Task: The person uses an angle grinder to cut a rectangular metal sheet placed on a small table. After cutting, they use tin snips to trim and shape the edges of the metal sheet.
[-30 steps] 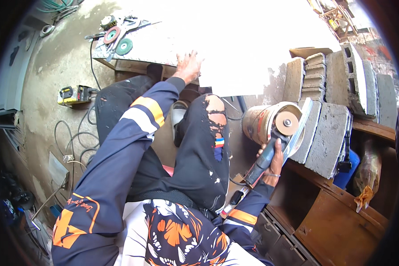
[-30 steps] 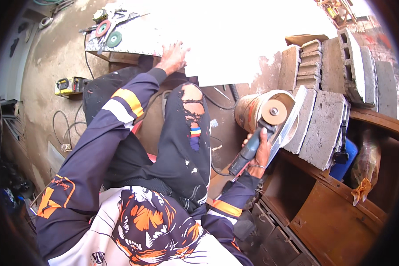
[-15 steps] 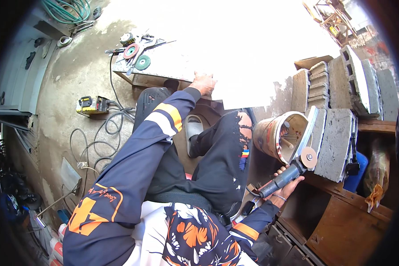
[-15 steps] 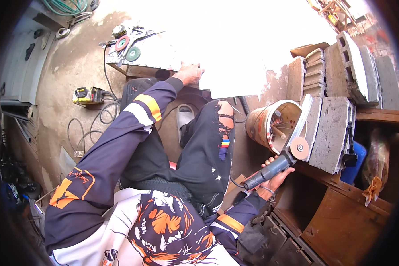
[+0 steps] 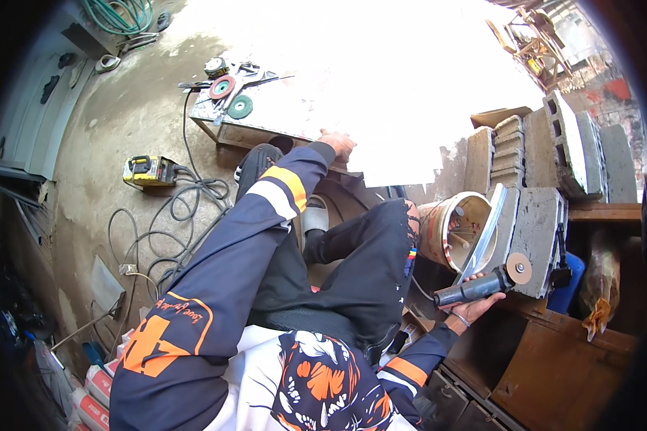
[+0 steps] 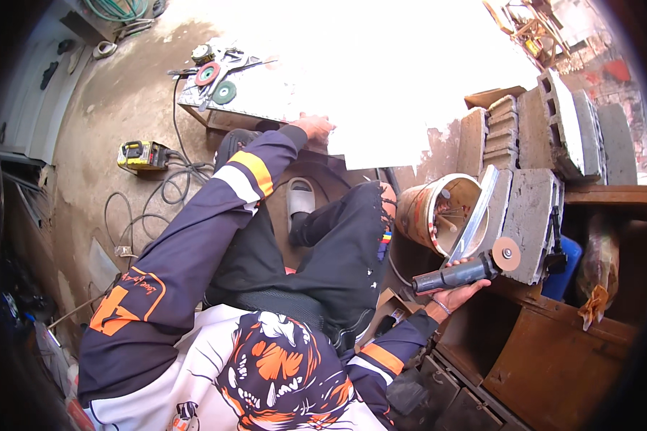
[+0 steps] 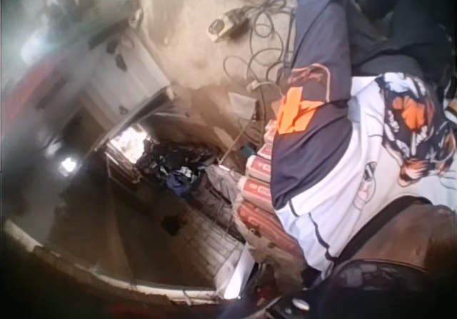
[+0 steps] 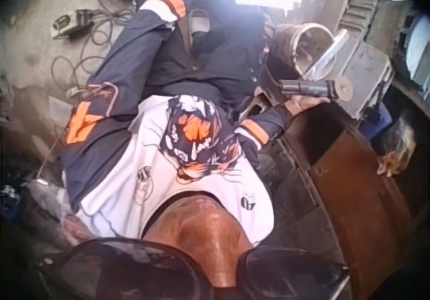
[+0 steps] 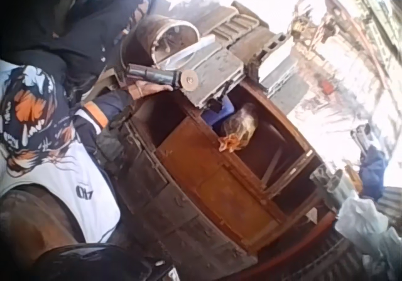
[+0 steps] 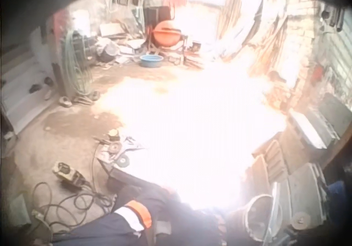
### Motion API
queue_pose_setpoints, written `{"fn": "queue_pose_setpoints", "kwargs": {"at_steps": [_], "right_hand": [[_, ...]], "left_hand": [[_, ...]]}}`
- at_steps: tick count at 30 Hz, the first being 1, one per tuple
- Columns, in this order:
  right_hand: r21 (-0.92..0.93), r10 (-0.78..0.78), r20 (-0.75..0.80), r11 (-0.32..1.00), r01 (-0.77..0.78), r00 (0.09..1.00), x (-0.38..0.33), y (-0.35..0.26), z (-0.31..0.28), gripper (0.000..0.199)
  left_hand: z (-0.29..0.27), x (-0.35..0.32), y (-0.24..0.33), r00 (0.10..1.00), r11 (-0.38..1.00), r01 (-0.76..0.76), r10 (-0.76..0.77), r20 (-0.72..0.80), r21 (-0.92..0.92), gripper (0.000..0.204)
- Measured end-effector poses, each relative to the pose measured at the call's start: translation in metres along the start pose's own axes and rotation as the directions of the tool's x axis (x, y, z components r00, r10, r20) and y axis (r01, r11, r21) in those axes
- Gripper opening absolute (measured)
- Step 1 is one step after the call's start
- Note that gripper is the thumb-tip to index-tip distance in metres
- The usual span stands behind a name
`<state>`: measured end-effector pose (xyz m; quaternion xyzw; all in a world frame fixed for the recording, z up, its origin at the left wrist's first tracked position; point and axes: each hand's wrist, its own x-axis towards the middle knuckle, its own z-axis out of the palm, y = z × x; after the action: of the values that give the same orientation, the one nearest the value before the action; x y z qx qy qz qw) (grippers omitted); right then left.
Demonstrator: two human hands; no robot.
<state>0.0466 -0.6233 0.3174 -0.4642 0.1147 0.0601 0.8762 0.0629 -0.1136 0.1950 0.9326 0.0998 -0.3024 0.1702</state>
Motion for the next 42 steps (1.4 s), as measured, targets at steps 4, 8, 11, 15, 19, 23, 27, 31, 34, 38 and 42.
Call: {"fn": "queue_pose_setpoints", "kwargs": {"at_steps": [4,8,11,15,19,23,27,31,34,38,42], "right_hand": [[-0.123,-0.081,-0.002,0.989,0.08,0.997,0.039,0.004,0.026,0.068],[-0.14,-0.12,0.01,0.983,0.12,0.993,0.08,0.015,0.06,0.061],[-0.157,-0.154,-0.04,0.977,0.146,0.987,0.108,0.019,0.084,0.057],[-0.141,-0.121,0.105,0.981,0.135,0.987,0.137,0.058,0.154,0.047],[-0.265,-0.014,0.131,0.963,0.049,0.991,0.143,0.112,0.237,0.045],[-0.407,0.174,0.259,0.912,-0.056,0.95,0.103,0.173,0.303,0.047],[-0.496,0.344,0.17,0.84,-0.222,0.924,0.064,0.234,0.296,0.046],[-0.472,0.528,0.256,0.799,-0.372,0.81,0.031,0.252,0.276,0.05],[-0.656,0.528,0.373,0.732,-0.187,0.763,0.025,0.228,0.268,0.05],[-0.702,0.514,0.542,0.712,0.022,0.665,0.014,0.177,0.25,0.046],[-0.502,0.403,0.546,0.859,-0.099,0.734,0.013,0.138,0.201,0.036]], "left_hand": [[0.027,0.038,-0.023,1.0,0.999,-0.025,0.024,-0.016,-0.021,0.041],[0.014,0.007,-0.022,0.999,1.0,0.006,-0.007,0.054,0.027,0.063],[-0.018,-0.04,0.011,0.997,0.995,-0.022,0.014,-0.078,-0.1,0.037],[-0.031,-0.093,0.019,0.912,0.868,-0.345,0.221,-0.346,-0.356,0.069],[-0.021,-0.119,0.036,0.811,0.632,-0.563,0.301,-0.501,-0.533,0.092],[-0.021,-0.131,0.044,0.843,0.475,-0.528,0.193,-0.501,-0.704,0.101],[-0.022,-0.155,0.041,0.945,-0.041,-0.217,0.243,-0.22,-0.975,0.047],[0.015,-0.162,0.037,0.987,-0.089,-0.118,0.101,-0.127,-0.989,0.021],[0.009,-0.164,0.045,0.992,-0.289,-0.106,0.034,-0.121,-0.951,0.014],[0.001,-0.144,0.025,0.908,-0.3,-0.397,-0.27,-0.322,-0.868,0.017],[-0.025,-0.143,0.016,0.725,-0.263,-0.652,-0.491,-0.483,-0.711,0.019]]}}
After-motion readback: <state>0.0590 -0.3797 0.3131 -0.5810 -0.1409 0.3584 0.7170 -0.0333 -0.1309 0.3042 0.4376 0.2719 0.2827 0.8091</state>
